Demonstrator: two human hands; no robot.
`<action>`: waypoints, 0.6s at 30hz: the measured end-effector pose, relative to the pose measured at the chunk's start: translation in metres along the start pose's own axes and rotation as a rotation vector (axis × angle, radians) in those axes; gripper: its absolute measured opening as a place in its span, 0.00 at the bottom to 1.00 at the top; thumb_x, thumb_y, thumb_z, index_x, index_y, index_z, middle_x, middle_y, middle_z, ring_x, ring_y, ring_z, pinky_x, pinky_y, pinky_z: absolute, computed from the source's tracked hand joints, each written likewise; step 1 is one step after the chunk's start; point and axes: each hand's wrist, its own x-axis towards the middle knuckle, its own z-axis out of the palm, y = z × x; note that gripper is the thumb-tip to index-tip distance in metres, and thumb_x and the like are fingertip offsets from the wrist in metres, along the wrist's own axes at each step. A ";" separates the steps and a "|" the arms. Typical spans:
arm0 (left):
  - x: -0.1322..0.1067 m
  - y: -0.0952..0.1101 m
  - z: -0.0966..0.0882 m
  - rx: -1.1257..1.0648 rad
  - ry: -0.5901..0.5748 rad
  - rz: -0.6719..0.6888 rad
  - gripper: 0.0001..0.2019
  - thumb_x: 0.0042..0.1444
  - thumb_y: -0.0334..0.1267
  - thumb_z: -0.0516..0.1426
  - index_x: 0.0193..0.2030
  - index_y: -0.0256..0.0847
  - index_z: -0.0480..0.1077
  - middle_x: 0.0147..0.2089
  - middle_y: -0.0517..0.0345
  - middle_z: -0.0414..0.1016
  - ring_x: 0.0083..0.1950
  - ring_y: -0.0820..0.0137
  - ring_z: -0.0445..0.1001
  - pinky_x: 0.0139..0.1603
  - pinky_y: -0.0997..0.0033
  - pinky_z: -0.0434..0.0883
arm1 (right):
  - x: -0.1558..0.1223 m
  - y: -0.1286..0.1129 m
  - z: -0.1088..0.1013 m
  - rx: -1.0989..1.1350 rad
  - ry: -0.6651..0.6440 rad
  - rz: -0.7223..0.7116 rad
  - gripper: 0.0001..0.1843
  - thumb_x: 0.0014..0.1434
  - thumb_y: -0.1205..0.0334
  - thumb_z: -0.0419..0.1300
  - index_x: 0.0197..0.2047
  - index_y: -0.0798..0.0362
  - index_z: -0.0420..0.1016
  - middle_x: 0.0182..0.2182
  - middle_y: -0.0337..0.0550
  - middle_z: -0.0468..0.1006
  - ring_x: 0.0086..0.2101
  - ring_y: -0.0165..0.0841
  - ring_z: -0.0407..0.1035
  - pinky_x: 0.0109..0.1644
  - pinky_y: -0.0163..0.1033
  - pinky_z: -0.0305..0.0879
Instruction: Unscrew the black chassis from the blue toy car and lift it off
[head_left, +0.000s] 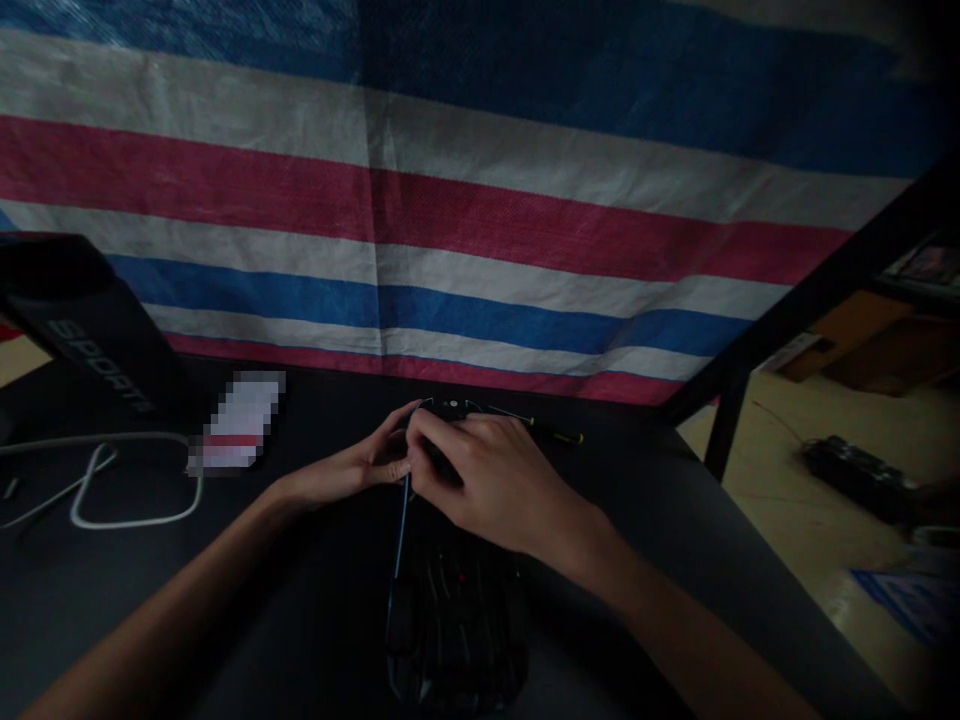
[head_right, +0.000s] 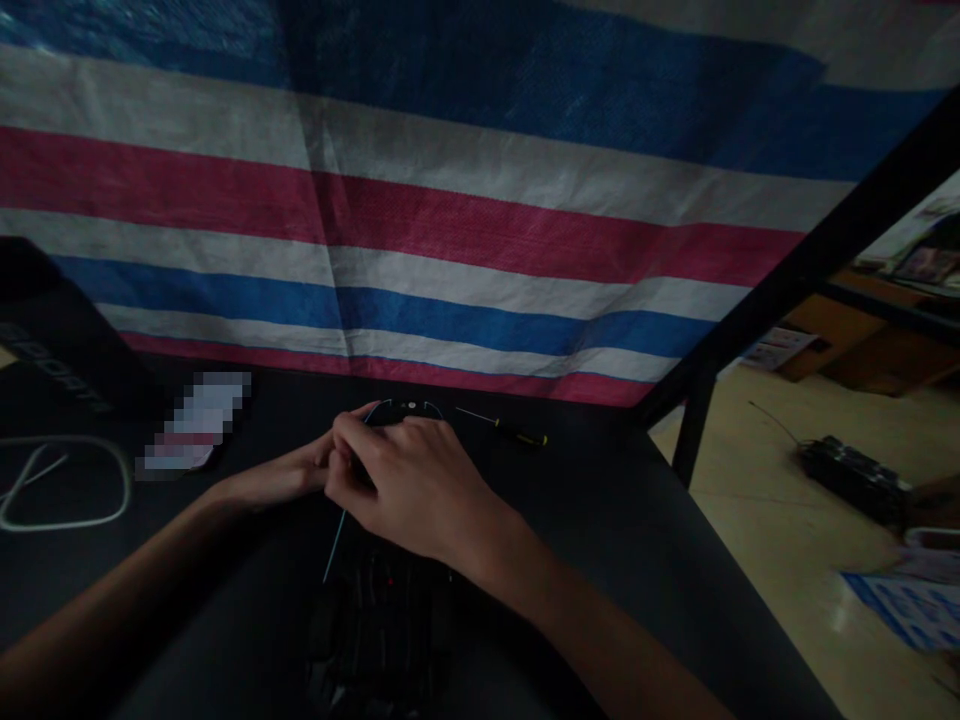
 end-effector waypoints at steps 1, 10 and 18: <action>0.000 0.000 0.000 0.003 0.001 0.005 0.45 0.63 0.47 0.63 0.79 0.54 0.40 0.80 0.48 0.49 0.80 0.46 0.48 0.77 0.41 0.50 | -0.001 -0.001 -0.001 0.025 -0.003 -0.016 0.06 0.69 0.59 0.55 0.46 0.48 0.72 0.36 0.38 0.82 0.37 0.35 0.76 0.43 0.40 0.62; 0.000 0.000 0.000 -0.034 -0.055 0.030 0.46 0.64 0.41 0.62 0.79 0.50 0.37 0.80 0.43 0.49 0.79 0.49 0.49 0.78 0.40 0.47 | -0.003 0.003 -0.004 0.103 -0.093 -0.048 0.09 0.73 0.58 0.54 0.50 0.46 0.74 0.39 0.35 0.83 0.37 0.31 0.77 0.42 0.38 0.64; 0.000 0.002 -0.002 0.028 -0.021 0.028 0.48 0.62 0.43 0.63 0.79 0.50 0.37 0.80 0.47 0.48 0.80 0.48 0.46 0.79 0.40 0.44 | -0.007 -0.011 -0.003 0.048 -0.002 -0.076 0.06 0.68 0.62 0.56 0.47 0.51 0.72 0.41 0.40 0.81 0.42 0.34 0.76 0.46 0.40 0.66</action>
